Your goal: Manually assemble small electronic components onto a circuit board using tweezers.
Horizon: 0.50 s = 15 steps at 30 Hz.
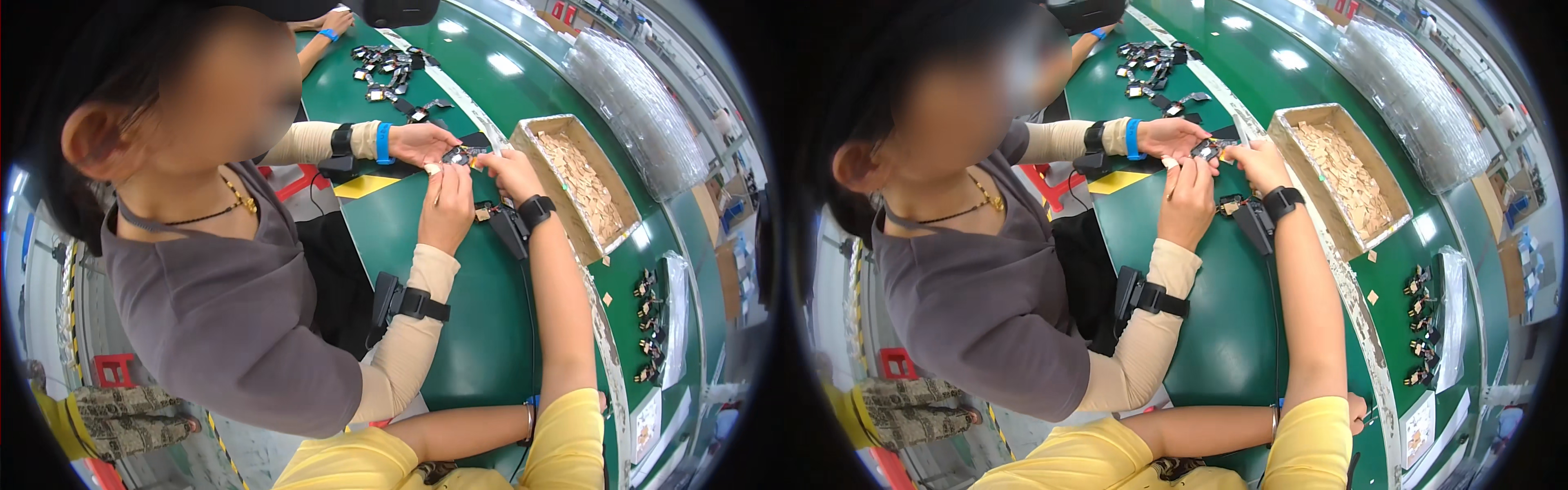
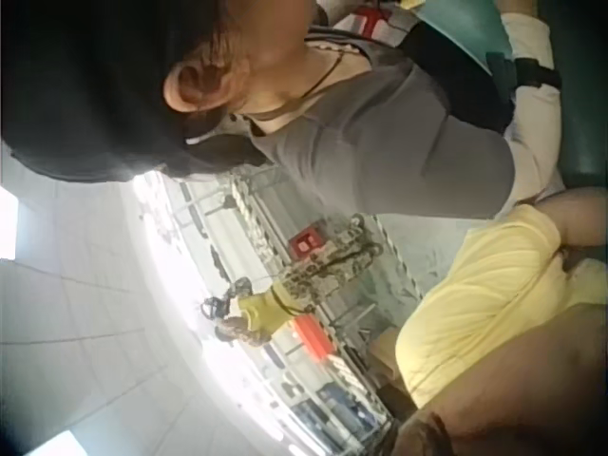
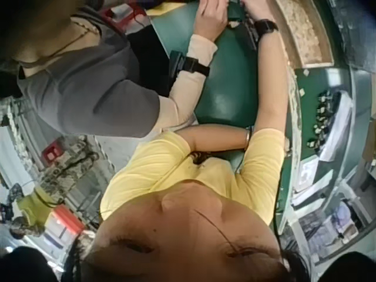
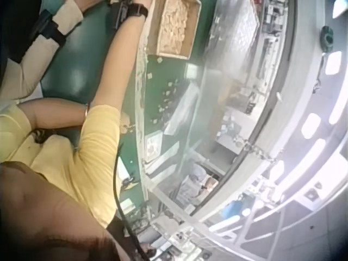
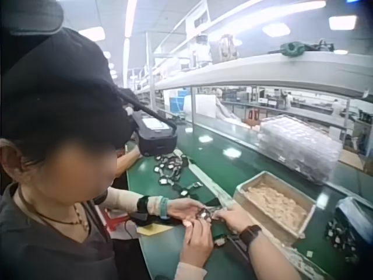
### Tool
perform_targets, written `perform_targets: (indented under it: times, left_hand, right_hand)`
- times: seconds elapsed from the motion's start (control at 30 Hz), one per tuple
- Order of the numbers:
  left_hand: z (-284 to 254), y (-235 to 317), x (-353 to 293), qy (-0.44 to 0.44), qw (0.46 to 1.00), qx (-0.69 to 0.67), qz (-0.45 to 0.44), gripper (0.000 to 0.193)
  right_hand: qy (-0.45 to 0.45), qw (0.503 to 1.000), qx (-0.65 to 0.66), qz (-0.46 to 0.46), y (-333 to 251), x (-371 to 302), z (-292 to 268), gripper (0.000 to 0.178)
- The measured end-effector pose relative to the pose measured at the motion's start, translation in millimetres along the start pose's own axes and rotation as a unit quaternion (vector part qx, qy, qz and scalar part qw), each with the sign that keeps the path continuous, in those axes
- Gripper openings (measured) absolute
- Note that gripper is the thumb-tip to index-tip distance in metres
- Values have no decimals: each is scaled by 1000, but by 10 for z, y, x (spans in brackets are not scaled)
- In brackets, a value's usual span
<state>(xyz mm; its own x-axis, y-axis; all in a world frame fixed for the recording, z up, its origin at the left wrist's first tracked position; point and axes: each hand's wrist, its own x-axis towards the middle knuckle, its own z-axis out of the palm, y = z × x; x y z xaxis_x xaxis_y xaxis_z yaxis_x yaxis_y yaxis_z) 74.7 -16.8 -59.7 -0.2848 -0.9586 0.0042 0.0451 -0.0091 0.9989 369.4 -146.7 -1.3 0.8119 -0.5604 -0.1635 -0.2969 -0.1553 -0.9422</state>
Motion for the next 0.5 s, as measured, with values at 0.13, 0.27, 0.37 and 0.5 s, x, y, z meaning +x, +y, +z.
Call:
perform_targets:
  times: [0.13,0.27,0.37,0.5]
  left_hand:
    - [-198,377,-193,-21,999,27,-40,19]
    - [-233,433,-180,-31,995,4,-90,25]
    - [-118,264,-78,-53,984,-96,-140,23]
    - [-146,362,-116,-49,991,6,-124,21]
  right_hand:
    - [19,996,72,-41,117,59,111,15]
    - [49,990,101,-81,182,107,192,13]
    - [43,990,111,-79,171,110,193,12]
    - [29,992,104,-64,262,105,161,10]
